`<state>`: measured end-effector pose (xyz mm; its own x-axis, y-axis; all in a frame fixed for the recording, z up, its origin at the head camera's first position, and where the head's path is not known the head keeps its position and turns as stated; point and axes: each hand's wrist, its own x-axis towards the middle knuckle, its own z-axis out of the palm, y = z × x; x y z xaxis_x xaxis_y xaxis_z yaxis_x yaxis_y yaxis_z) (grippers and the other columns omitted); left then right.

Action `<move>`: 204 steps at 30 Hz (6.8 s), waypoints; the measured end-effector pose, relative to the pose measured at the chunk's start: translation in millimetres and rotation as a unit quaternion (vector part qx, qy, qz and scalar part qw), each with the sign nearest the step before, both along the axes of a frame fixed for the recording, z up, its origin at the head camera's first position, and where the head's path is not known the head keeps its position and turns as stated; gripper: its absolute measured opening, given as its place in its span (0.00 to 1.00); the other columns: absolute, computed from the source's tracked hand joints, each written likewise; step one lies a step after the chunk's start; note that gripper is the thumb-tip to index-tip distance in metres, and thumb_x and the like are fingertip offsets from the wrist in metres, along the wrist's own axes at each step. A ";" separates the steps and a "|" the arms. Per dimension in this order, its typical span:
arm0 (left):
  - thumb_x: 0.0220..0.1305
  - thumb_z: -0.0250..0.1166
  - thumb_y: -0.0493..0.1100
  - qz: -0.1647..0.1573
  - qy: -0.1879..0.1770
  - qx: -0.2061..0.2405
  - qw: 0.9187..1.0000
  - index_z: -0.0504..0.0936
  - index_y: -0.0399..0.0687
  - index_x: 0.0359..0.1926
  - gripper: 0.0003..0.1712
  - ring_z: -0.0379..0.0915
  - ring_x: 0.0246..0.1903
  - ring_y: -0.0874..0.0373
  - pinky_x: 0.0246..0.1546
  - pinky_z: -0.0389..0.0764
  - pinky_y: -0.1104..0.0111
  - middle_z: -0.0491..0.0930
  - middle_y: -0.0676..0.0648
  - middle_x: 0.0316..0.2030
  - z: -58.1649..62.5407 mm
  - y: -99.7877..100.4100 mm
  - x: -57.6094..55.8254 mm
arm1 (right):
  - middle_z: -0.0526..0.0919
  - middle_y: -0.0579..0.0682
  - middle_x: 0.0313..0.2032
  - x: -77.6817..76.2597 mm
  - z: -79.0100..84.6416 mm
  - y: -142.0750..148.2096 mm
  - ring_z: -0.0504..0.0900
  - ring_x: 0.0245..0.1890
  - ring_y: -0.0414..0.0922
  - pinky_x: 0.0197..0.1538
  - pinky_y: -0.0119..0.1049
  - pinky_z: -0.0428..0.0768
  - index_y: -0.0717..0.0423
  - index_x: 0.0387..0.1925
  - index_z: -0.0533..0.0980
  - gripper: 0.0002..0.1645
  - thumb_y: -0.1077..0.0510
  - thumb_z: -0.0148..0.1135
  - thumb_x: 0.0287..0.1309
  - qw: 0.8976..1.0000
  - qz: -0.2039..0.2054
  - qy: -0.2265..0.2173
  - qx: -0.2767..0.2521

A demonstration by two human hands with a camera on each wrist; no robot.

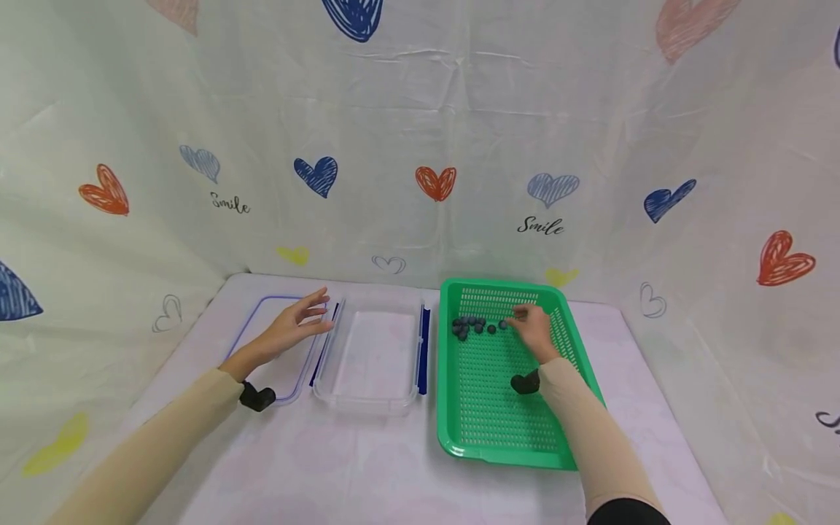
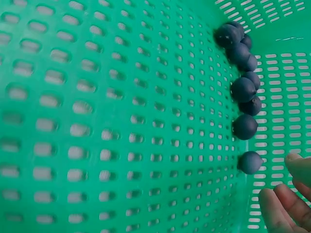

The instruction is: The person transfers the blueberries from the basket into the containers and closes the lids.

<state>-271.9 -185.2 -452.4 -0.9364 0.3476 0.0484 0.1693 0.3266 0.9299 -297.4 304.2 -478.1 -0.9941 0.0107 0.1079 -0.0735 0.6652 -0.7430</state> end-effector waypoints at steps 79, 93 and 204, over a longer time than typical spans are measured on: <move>0.68 0.66 0.42 -0.020 -0.059 -0.038 0.997 0.59 0.36 0.75 0.40 0.65 0.65 0.36 0.62 0.69 0.50 0.63 0.28 0.68 -10.3 4.5 1.7 | 0.72 0.66 0.60 10.7 36.1 -16.5 0.71 0.60 0.60 0.61 0.58 0.72 0.70 0.57 0.76 0.23 0.60 0.65 0.66 0.990 -0.028 -0.046 -0.133; 0.69 0.66 0.42 -0.029 -0.053 -0.031 0.998 0.57 0.34 0.75 0.41 0.65 0.65 0.35 0.61 0.71 0.51 0.61 0.28 0.69 -12.9 4.5 -0.1 | 0.73 0.63 0.61 15.4 57.4 -37.0 0.78 0.51 0.48 0.62 0.52 0.73 0.68 0.58 0.76 0.24 0.59 0.67 0.65 0.983 0.000 -0.059 -0.171; 0.67 0.68 0.42 -0.019 -0.075 -0.020 0.997 0.60 0.38 0.75 0.41 0.66 0.64 0.35 0.63 0.68 0.49 0.62 0.29 0.69 -11.7 4.3 -1.8 | 0.84 0.58 0.47 -9.8 55.7 -176.0 0.85 0.43 0.50 0.61 0.52 0.74 0.68 0.47 0.82 0.16 0.62 0.71 0.59 0.963 0.102 -0.077 -0.238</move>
